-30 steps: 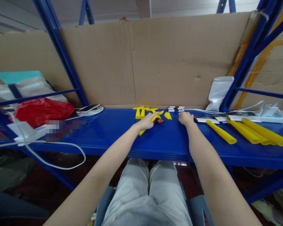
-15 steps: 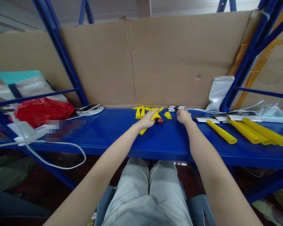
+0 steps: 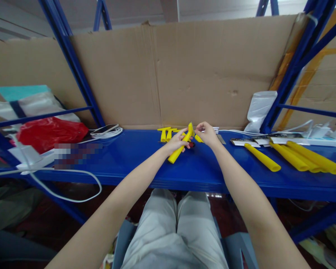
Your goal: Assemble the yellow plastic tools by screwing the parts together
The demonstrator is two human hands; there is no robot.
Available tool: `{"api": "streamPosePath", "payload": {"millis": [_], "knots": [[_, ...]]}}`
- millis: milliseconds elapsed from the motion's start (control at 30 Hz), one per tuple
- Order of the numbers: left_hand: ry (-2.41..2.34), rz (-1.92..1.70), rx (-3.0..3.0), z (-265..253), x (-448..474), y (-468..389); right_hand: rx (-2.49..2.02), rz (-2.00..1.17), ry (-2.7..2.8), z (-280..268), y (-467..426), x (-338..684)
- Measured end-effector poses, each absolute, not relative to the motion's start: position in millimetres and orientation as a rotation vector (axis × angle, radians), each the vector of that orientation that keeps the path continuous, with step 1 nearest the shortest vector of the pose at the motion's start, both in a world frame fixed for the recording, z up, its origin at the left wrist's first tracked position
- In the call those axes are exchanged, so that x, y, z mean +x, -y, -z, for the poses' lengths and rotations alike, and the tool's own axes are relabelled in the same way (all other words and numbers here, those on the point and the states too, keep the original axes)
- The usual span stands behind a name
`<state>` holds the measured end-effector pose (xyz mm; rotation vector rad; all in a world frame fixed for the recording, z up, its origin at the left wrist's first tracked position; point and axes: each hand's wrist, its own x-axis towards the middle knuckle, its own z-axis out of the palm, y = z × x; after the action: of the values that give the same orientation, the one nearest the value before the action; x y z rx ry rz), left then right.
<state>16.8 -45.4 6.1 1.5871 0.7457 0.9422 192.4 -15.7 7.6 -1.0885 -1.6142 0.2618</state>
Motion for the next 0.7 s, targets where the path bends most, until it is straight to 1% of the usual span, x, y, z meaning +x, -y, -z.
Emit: {"api": "streamPosePath", "payload": {"millis": [367,700], "knots": [[-0.743,-0.941,1.596,0,19,41,-1.016,-0.47,1.495,-8,20,183],[-0.713,-0.958,1.503,0,20,36,-1.082,-0.402,1.565,-8,21,179]]}}
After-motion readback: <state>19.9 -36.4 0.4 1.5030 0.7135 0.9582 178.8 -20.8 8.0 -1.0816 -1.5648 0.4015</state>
